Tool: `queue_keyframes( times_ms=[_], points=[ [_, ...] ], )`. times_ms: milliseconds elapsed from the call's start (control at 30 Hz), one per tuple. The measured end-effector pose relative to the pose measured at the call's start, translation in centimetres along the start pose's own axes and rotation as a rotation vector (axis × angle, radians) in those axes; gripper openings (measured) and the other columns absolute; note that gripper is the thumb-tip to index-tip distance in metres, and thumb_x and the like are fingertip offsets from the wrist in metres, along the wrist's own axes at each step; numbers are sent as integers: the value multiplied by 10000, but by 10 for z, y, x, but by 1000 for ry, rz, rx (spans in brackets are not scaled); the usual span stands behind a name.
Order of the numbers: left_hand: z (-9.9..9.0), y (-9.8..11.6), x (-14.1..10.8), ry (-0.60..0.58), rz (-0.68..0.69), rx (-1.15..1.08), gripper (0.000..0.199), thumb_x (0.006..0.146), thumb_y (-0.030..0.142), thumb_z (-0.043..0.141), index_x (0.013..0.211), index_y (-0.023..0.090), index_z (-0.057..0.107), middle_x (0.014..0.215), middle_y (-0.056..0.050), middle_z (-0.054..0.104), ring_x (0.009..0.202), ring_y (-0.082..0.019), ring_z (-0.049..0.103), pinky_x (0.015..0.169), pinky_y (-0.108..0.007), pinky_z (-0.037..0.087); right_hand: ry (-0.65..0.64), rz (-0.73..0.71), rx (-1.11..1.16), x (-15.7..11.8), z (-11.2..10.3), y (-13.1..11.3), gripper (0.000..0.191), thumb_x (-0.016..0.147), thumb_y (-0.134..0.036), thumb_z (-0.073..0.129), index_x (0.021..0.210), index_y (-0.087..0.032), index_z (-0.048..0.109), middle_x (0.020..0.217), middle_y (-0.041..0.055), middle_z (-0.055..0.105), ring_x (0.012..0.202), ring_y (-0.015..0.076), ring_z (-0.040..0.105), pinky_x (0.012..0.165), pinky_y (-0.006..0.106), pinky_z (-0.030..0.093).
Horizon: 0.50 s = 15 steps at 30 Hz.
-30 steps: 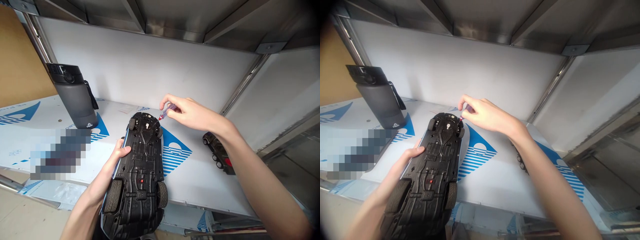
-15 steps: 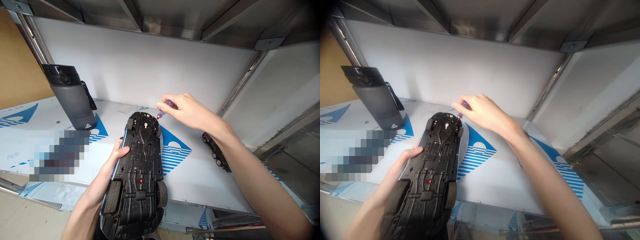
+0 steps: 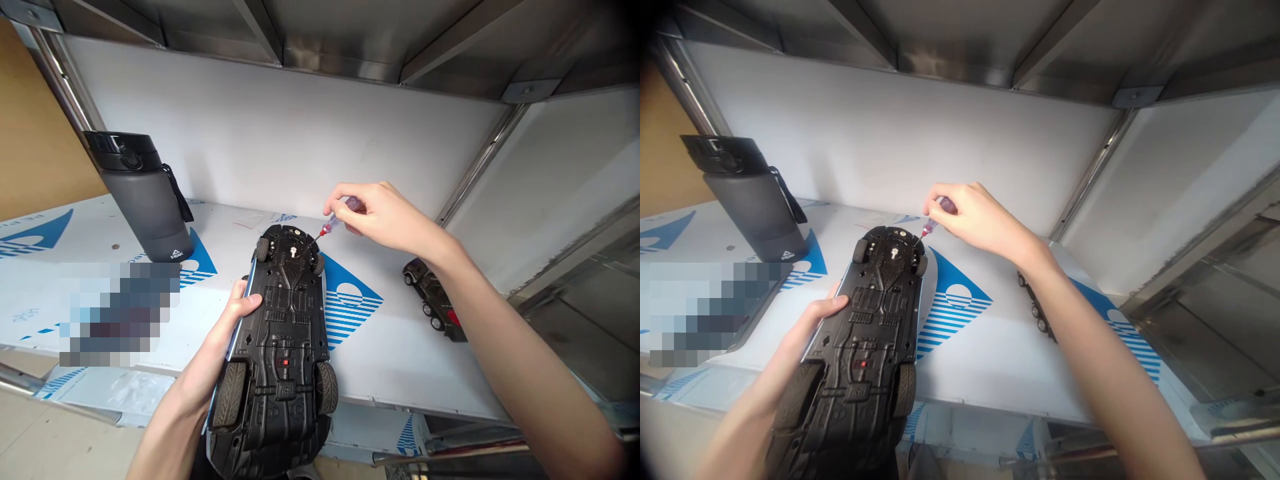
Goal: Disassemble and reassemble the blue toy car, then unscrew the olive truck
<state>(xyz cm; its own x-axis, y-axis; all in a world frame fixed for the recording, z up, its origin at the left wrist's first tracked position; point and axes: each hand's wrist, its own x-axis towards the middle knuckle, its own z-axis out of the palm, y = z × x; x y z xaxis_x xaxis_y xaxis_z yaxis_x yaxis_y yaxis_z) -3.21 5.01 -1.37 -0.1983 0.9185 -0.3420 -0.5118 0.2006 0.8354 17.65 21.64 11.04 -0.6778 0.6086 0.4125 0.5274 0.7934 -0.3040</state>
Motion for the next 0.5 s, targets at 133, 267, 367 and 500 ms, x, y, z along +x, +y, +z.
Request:
queue_keyframes(
  times_ms=[133, 267, 367, 500],
  points=[
    [-1, -1, 9, 3, 30, 3, 657, 837, 412, 765, 1473, 353, 609, 1178, -11, 812, 851, -300, 802, 655, -354, 658, 44, 17, 85, -7, -9, 8, 257, 1091, -336, 539, 1021, -215, 754, 621, -28, 588, 593, 129, 503, 640, 330, 385],
    [4, 1, 8, 100, 15, 7, 697, 839, 395, 773, 1510, 333, 597, 1201, -17, 820, 855, -289, 813, 586, -322, 647, 133, 84, 298, -22, -9, 19, 271, 1109, -407, 534, 1031, -230, 724, 635, -24, 611, 599, 135, 505, 646, 326, 394],
    [10, 10, -2, 202, -29, -10, 590, 838, 349, 808, 1410, 289, 676, 926, 33, 836, 720, -207, 787, 546, -222, 601, 225, 141, 527, -42, 1, 26, 228, 1101, -399, 563, 1042, -225, 698, 712, -5, 681, 651, 141, 560, 690, 315, 448],
    [14, 25, -11, 228, -14, -32, 381, 899, 337, 703, 1265, 238, 726, 620, 73, 726, 386, -162, 613, 382, -224, 516, 300, 298, 699, -85, 19, 28, 220, 1070, -423, 633, 1021, -223, 711, 779, 12, 727, 697, 143, 595, 726, 302, 484]
  ],
)
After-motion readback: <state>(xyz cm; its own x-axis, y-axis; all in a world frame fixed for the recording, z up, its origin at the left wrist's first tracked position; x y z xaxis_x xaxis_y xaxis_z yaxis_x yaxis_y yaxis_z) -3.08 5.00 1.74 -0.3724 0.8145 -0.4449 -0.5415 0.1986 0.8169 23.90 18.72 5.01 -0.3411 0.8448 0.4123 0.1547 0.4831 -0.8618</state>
